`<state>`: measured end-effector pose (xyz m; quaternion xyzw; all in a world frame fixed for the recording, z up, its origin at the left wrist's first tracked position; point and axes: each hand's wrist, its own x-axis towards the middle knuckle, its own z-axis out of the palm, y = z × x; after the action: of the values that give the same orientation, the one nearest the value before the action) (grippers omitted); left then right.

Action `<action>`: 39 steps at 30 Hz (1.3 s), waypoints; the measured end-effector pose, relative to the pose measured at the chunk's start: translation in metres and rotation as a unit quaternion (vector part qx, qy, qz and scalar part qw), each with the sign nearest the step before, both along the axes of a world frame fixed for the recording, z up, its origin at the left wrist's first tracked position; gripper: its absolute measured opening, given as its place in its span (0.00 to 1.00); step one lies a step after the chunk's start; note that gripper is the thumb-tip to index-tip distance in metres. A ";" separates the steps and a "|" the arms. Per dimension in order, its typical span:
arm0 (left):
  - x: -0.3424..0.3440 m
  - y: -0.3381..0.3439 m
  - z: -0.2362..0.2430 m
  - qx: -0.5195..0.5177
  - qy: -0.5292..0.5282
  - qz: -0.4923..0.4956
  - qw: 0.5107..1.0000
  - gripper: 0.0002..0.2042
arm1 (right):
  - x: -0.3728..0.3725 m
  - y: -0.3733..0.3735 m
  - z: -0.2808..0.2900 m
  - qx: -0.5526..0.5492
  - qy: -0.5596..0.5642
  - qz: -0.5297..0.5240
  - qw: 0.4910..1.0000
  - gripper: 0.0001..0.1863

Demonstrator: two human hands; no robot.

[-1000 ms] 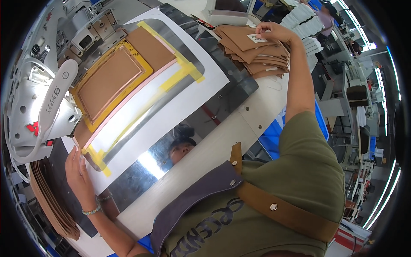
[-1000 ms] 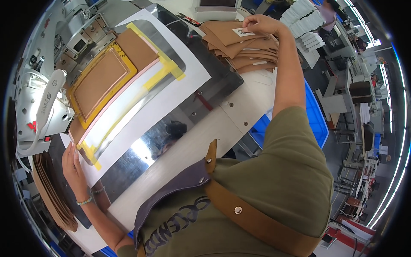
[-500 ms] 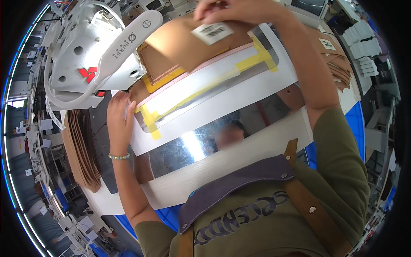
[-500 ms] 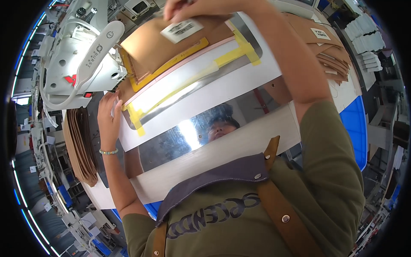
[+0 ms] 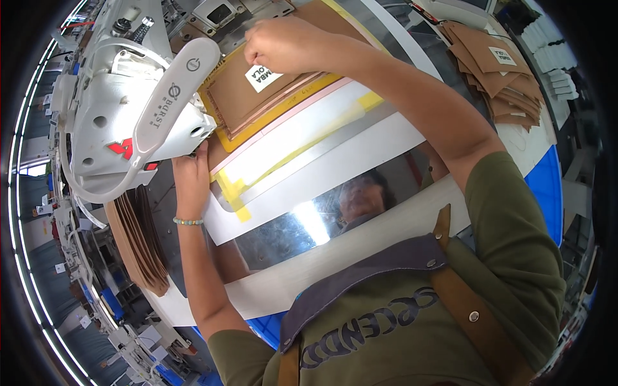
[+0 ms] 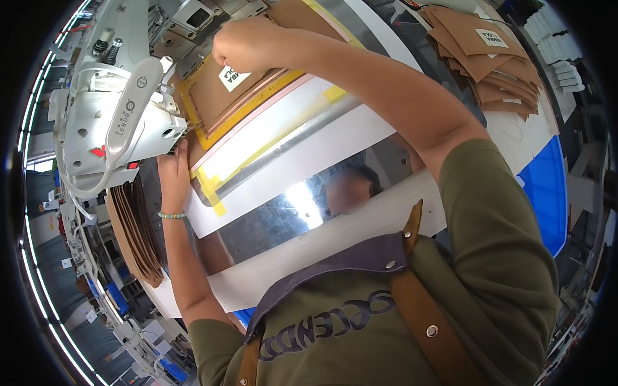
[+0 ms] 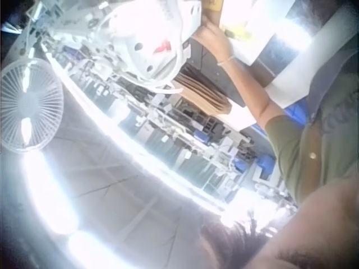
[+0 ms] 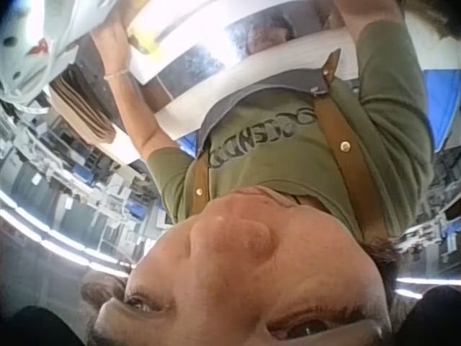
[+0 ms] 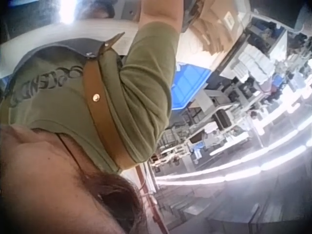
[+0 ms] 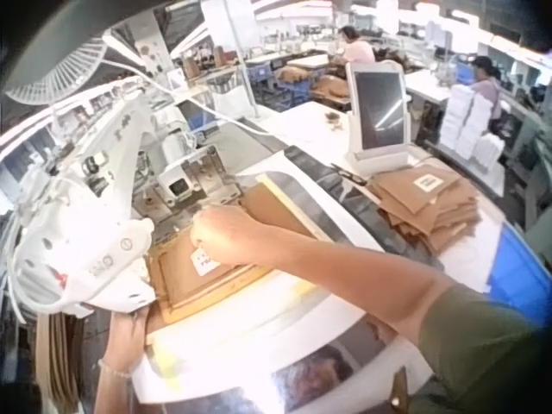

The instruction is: Stitching a leather label onto a brown leather piece using an industrial sewing machine.

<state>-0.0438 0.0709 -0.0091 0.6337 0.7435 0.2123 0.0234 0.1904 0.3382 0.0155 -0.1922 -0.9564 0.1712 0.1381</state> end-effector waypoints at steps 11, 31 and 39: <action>0.012 0.035 0.007 -0.042 -0.068 -0.103 0.991 0.20 | -0.004 -0.003 -0.013 0.102 0.058 0.069 0.991 0.06; -0.024 0.046 -0.008 -0.008 -0.062 -0.151 0.986 0.19 | -0.007 -0.037 -0.022 0.070 0.062 0.167 0.981 0.14; -0.009 0.070 -0.006 0.034 0.016 -0.144 0.989 0.18 | -0.009 -0.050 -0.037 0.088 0.096 0.248 0.960 0.20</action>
<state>-0.0525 0.1411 -0.0150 0.7377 0.6373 0.2218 0.0201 0.1817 0.2886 -0.0212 0.0809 -0.9676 0.1325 0.1990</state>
